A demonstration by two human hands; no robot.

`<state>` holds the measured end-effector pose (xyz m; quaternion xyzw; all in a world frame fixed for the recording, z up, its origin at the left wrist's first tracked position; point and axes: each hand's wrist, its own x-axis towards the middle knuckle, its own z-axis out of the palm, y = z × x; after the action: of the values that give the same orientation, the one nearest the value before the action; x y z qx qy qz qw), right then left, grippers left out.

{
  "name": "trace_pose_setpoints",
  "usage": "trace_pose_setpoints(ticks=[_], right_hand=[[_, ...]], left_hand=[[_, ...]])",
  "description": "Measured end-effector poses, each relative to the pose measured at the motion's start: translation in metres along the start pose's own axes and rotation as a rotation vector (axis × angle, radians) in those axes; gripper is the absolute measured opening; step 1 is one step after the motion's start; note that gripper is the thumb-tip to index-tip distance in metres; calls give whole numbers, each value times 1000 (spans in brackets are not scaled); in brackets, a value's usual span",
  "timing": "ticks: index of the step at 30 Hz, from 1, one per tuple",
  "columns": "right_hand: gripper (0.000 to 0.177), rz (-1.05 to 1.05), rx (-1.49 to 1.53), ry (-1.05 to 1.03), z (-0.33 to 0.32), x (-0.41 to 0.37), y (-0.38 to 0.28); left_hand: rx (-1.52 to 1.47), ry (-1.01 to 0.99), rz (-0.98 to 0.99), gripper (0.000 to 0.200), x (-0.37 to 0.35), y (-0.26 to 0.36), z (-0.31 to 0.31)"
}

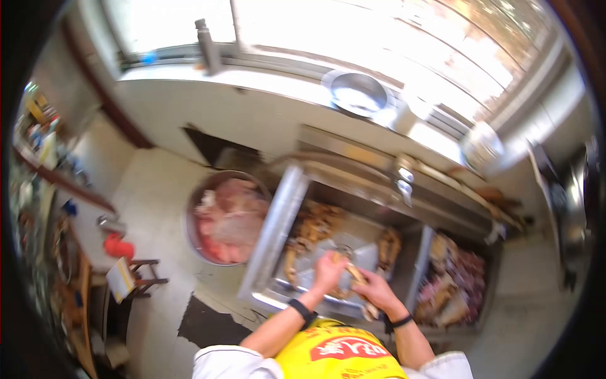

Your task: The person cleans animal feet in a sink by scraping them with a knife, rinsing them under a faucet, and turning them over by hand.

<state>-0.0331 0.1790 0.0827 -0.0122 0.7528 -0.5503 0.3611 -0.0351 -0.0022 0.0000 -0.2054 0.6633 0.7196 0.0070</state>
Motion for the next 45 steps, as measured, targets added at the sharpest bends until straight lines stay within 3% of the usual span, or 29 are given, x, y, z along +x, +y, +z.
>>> trace_pose_setpoints(ticks=[3,5,6,8,10,14,18,27,36,38,45], right_hand=[[63,86,170,15,-5,-9,9],[59,190,506,-68,-12,-17,13],[59,193,525,-25,-15,-23,13],[47,240,707,35,-20,-35,16],[42,243,778,69,-26,-50,28],[27,241,947,93,-21,-87,56],[17,239,1126,188,2,-136,85],[15,276,1200,297,35,-204,118],[14,284,1268,249,35,-240,157],[15,268,1258,248,43,-246,175],[15,221,1537,183,40,-259,218]], left_hand=[[4,-106,-87,26,-1,-2,4],[-8,-196,-70,25,-7,-8,6],[97,-189,-35,24,-10,-10,5],[209,-220,2,22,-20,-6,2],[541,-331,273,20,-34,4,-2],[724,-616,447,24,-64,9,-6],[869,-847,427,27,-86,12,3],[1085,-1142,649,29,-124,3,11],[1338,-1219,652,25,-171,-18,31],[1444,-1222,548,23,-188,-23,39],[1574,-1177,726,18,-208,-52,55]])
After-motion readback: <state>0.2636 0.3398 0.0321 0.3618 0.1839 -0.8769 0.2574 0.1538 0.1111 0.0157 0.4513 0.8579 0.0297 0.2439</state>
